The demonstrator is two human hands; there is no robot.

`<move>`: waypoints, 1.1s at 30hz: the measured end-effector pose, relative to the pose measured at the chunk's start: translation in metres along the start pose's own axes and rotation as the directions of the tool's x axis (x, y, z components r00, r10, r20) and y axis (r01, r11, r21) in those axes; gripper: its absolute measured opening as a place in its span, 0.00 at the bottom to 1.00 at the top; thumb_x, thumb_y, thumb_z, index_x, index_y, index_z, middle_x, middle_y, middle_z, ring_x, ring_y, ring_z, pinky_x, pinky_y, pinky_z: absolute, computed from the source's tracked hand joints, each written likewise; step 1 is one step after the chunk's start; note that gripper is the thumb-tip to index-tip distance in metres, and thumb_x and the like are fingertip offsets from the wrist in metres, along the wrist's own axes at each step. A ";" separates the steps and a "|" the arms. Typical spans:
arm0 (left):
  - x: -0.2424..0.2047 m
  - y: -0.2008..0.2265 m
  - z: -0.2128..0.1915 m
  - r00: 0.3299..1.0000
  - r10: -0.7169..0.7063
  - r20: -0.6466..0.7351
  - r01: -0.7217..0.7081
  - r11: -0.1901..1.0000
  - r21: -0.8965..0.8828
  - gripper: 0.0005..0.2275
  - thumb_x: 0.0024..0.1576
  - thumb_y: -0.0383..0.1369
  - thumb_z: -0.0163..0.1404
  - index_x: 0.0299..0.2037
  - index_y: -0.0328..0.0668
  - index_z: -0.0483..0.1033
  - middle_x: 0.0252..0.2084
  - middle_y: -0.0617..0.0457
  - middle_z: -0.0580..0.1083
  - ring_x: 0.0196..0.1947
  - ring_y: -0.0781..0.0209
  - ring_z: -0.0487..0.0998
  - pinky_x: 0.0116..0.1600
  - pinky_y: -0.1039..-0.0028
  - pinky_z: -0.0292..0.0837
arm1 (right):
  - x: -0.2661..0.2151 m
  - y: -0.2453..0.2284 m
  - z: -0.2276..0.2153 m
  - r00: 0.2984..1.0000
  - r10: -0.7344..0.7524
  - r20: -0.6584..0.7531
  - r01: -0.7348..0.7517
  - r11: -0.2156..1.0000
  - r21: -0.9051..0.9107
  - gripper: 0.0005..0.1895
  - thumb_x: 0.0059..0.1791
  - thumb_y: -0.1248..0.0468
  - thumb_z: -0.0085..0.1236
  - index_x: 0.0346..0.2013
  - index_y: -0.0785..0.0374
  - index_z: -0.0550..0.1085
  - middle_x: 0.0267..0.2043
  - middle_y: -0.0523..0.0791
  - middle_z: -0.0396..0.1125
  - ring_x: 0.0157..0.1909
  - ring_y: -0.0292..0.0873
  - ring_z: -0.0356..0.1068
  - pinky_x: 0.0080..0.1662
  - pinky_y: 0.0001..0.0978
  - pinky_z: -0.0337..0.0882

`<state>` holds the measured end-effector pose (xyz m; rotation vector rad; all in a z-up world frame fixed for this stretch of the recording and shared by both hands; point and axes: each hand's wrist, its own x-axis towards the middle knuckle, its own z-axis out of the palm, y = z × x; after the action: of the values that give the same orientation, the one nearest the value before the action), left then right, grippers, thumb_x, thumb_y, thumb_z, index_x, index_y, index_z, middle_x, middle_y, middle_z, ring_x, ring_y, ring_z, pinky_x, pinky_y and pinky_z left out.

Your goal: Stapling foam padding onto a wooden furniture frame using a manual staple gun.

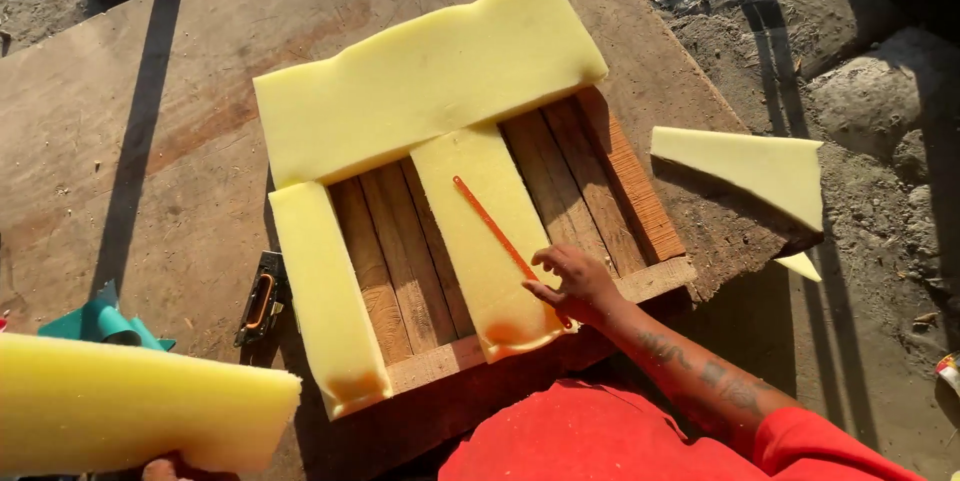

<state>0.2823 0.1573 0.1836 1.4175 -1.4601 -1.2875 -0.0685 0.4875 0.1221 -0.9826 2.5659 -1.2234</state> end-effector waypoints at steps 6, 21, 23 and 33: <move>-0.123 0.089 0.096 0.998 -0.070 0.000 0.070 0.995 -0.072 0.26 0.56 0.45 0.43 0.67 0.56 0.63 0.64 0.45 0.64 0.61 0.52 0.64 0.69 0.53 0.52 | 0.011 0.023 0.006 0.923 0.192 0.332 -0.203 0.979 -0.004 0.27 0.49 0.63 0.60 0.62 0.58 0.66 0.48 0.55 0.70 0.51 0.64 0.74 0.51 0.57 0.75; -0.271 0.073 0.302 0.643 -0.012 0.766 0.127 0.988 -0.091 0.40 0.56 0.45 0.60 0.74 0.41 0.52 0.64 0.40 0.68 0.63 0.53 0.67 0.72 0.50 0.57 | -0.076 0.152 -0.097 0.889 0.429 0.158 -0.347 0.409 0.844 0.07 0.52 0.66 0.51 0.44 0.61 0.67 0.32 0.42 0.56 0.23 0.35 0.61 0.26 0.24 0.59; -0.296 0.069 0.318 0.597 -0.045 0.801 0.249 0.960 -0.131 0.38 0.57 0.43 0.60 0.74 0.42 0.51 0.64 0.42 0.67 0.64 0.54 0.67 0.73 0.50 0.56 | -0.107 0.140 -0.121 0.869 0.485 0.101 -0.348 0.453 0.821 0.08 0.53 0.64 0.54 0.44 0.65 0.69 0.27 0.42 0.55 0.20 0.34 0.59 0.24 0.24 0.58; -0.285 0.001 0.357 0.102 -0.031 0.994 -0.325 0.944 0.062 0.40 0.55 0.43 0.57 0.76 0.43 0.50 0.62 0.29 0.65 0.65 0.26 0.66 0.67 0.42 0.64 | -0.215 0.112 -0.140 0.616 0.654 -0.440 -0.473 0.753 0.458 0.13 0.48 0.57 0.70 0.42 0.51 0.75 0.19 0.38 0.65 0.16 0.28 0.53 0.21 0.20 0.54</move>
<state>-0.0191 0.4978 0.1379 0.2118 -2.6660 -2.1250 -0.0104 0.7601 0.0998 0.3636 2.6006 -1.7955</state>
